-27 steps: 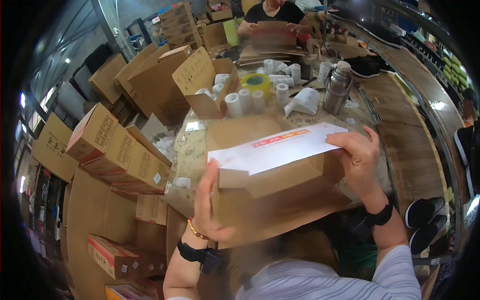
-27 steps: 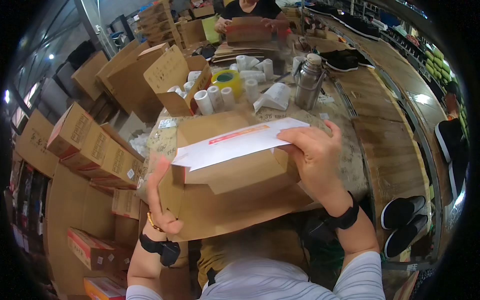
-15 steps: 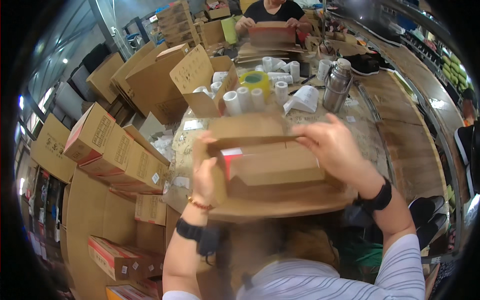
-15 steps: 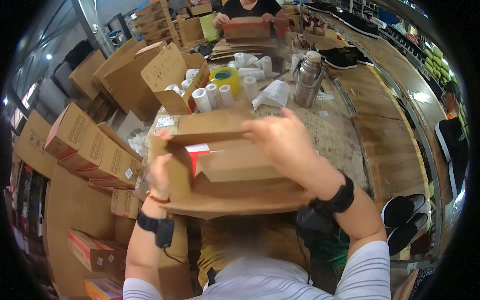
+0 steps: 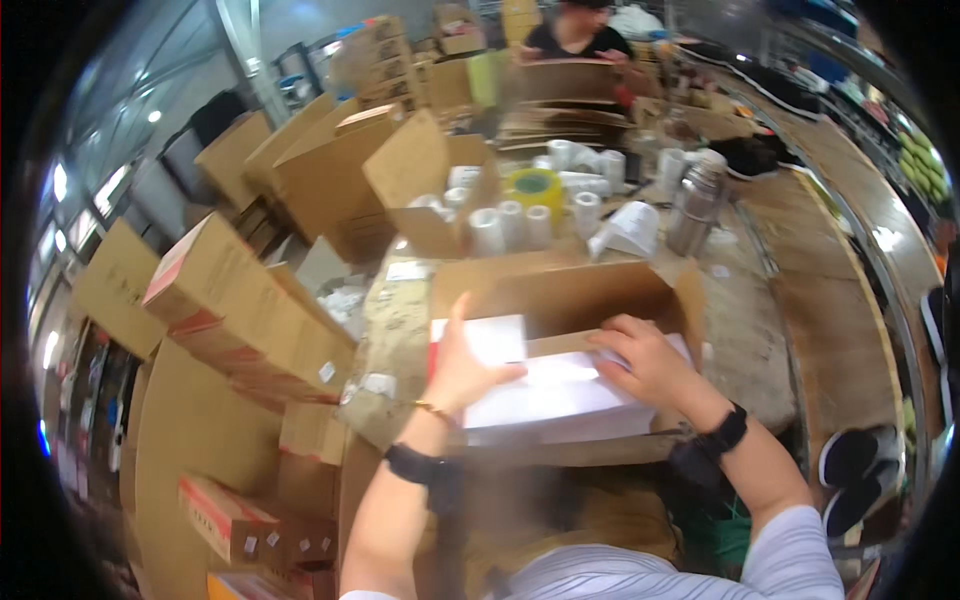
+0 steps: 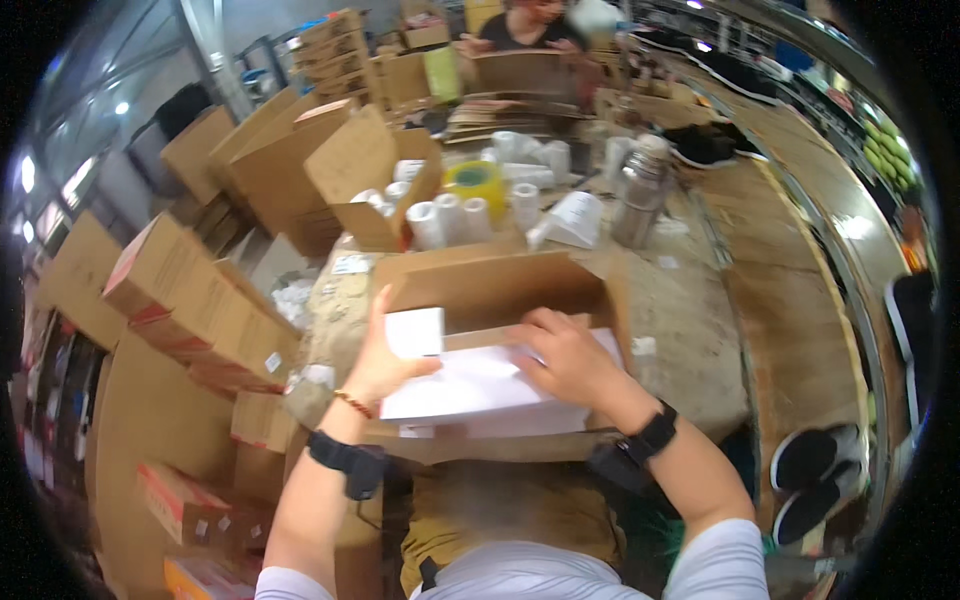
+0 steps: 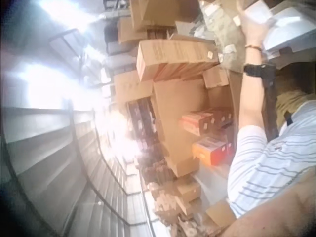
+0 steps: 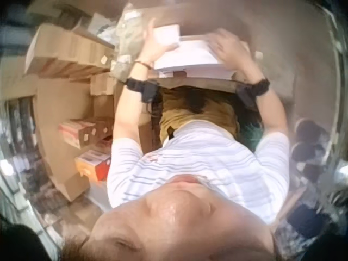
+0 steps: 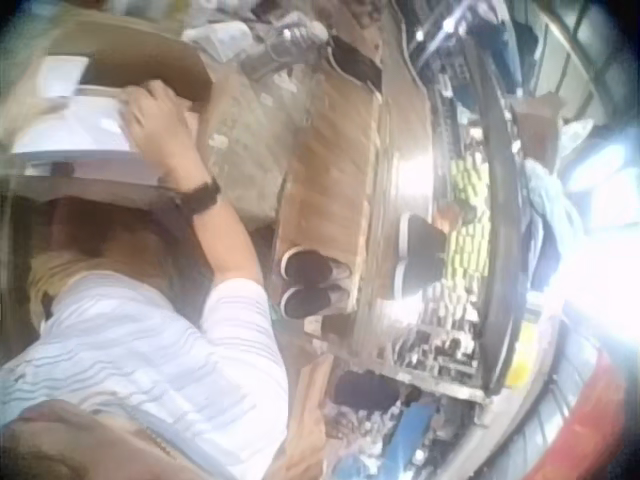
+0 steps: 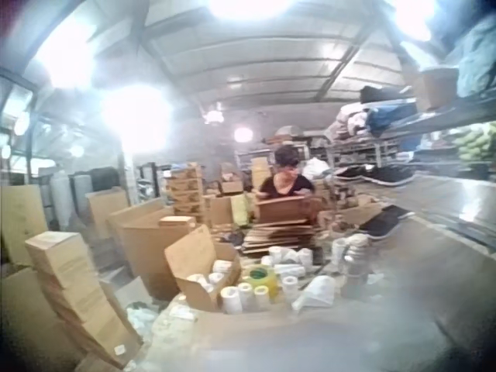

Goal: The person is packaging shoes into boxes and stacking them in a large carton.

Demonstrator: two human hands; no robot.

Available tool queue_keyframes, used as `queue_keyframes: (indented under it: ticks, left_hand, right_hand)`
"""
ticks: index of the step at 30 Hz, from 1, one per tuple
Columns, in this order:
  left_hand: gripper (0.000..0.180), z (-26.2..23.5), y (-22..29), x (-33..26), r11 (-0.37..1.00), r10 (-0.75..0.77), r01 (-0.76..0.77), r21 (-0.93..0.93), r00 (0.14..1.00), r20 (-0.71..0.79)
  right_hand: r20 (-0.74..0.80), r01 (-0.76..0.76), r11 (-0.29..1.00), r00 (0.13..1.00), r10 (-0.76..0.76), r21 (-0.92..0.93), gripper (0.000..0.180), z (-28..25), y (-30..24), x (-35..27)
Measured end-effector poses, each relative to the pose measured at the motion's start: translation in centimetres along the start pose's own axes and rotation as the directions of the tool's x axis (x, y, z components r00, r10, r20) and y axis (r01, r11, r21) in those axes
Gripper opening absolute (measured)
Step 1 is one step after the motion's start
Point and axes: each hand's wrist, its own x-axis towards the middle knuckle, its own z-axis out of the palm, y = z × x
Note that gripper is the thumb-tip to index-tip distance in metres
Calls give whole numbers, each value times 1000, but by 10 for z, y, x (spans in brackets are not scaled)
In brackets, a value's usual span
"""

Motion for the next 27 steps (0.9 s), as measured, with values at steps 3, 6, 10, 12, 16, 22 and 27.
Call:
queue_keyframes:
  ticks: [3, 6, 10, 12, 16, 22, 27]
  left_hand:
    - [111, -8, 30, -2, 967, -92, 69, 245, 992, 85]
    - [118, 4, 22, 2, 987, -52, 39, 159, 995, 80]
    - [101, 11, 11, 0, 975, 221, -220, -15, 972, 82]
    - [63, 12, -20, -1, 945, 271, -272, -181, 962, -28]
    - [39, 4, -27, 1, 927, 187, -167, -336, 982, 28]
    - [78, -6, 28, -2, 997, 80, -82, -2, 965, 250]
    - [93, 16, 13, 12, 976, 75, -106, 192, 984, 159]
  right_hand:
    - [-365, 367, 872, 802, -473, -323, 17, -15, -9, -6]
    - [-795, 134, 925, 565, 223, 355, 25, -28, 37, -20]
    - [-638, -61, 852, 635, 435, 519, 43, -4, 69, -31]
    - [-597, -197, 965, 758, 263, 174, 47, 8, 59, -21]
    - [-206, -185, 920, 942, 266, 346, 57, -29, 60, -19]
    - [-38, -362, 905, 925, 379, 223, 67, -39, 72, -6]
    - [-84, -367, 930, 927, 366, 6, 71, -31, 71, 5]
